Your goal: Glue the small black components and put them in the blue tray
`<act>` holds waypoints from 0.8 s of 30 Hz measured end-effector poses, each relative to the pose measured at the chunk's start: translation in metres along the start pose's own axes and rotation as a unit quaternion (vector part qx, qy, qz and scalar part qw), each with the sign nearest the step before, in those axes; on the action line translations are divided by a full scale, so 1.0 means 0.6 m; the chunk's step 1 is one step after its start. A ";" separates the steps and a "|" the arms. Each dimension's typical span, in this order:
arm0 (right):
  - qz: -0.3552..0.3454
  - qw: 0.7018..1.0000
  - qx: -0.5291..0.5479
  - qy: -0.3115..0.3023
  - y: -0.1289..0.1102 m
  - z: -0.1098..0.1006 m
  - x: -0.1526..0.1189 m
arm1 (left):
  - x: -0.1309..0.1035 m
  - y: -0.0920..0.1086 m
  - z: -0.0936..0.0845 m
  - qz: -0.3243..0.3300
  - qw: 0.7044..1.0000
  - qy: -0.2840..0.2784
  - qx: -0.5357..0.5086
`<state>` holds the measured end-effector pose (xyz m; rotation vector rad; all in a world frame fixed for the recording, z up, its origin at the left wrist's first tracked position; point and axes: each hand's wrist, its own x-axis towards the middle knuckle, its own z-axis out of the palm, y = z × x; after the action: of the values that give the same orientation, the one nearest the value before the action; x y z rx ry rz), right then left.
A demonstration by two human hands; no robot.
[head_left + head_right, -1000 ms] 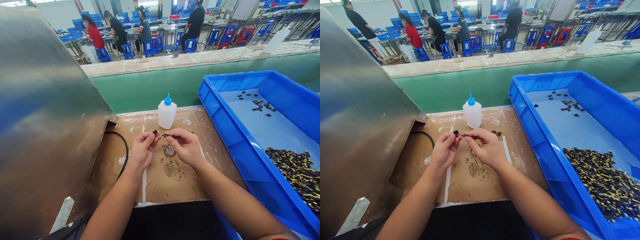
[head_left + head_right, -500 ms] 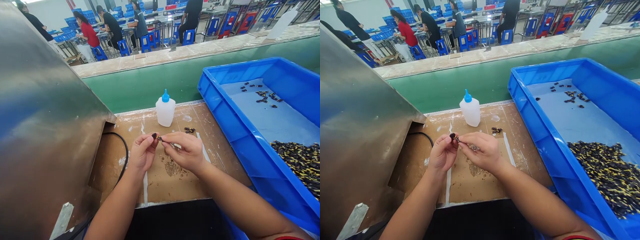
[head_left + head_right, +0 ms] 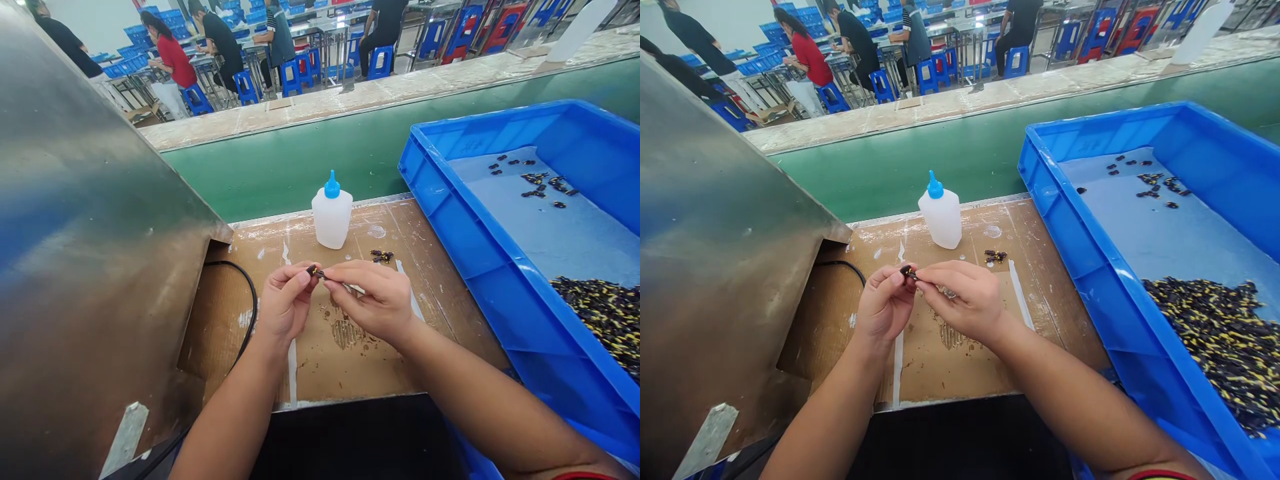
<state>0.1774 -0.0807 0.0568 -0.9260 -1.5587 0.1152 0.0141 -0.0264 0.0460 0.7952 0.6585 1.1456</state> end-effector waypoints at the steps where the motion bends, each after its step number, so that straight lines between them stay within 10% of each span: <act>1: -0.008 1.000 -0.001 0.002 0.001 0.000 0.000 | 0.000 0.001 0.002 0.000 1.000 -0.004 -0.006; 24: -0.040 0.999 0.007 0.014 0.005 0.001 -0.001 | -0.003 0.002 0.007 0.009 1.000 -0.019 -0.008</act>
<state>0.1782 -0.0788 0.0547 -0.8498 -1.5642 0.0560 0.0163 -0.0288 0.0497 0.8085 0.6110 1.1484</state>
